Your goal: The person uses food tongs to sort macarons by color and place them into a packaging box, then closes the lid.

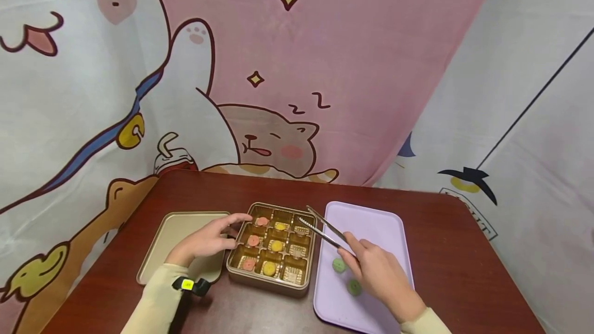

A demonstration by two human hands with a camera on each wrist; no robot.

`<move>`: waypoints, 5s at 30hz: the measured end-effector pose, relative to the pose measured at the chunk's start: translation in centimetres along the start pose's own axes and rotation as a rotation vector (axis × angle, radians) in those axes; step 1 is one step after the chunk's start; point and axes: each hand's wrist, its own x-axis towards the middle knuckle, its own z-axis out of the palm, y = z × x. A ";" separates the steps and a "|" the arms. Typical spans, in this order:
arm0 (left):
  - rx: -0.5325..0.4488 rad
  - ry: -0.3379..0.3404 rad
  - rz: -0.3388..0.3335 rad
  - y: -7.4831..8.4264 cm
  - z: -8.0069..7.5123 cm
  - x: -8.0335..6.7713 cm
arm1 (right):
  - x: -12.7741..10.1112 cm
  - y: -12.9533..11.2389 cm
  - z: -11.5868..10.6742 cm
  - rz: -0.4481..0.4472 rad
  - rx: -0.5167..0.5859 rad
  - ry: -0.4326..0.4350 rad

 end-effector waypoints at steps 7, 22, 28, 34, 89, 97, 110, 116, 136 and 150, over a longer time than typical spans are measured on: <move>-0.008 -0.006 0.015 -0.2 0.0 -0.2 | -1.6 0.9 -0.6 0.012 -0.039 0.024; -0.054 -0.007 -0.012 -0.2 0.4 -0.2 | -3.9 1.8 -1.4 0.113 -0.096 -0.010; -0.053 -0.007 -0.013 -0.1 0.2 -0.1 | -4.9 2.1 -1.9 0.162 -0.098 -0.061; -0.059 -0.006 -0.016 0.2 0.2 -0.1 | -5.8 2.3 -2.3 0.181 -0.117 -0.131; -0.021 -0.007 0.014 -0.1 0.0 -0.1 | -6.3 2.4 -4.2 0.500 -0.037 -0.715; -0.016 -0.009 0.012 -0.1 0.0 -0.1 | -6.1 2.2 -4.3 0.477 -0.067 -0.703; -0.022 -0.009 0.018 -0.1 0.0 -0.1 | -6.6 2.3 -3.8 0.521 -0.010 -0.707; -0.007 -0.006 0.021 -0.1 0.0 -0.1 | -6.6 2.2 -3.7 0.528 -0.001 -0.683; -0.005 -0.004 0.025 0.0 0.1 -0.1 | -5.8 1.1 -5.2 0.260 -0.038 -0.323; -0.016 -0.004 0.011 0.0 0.0 -0.1 | -4.5 -0.1 -4.7 -0.046 -0.038 -0.090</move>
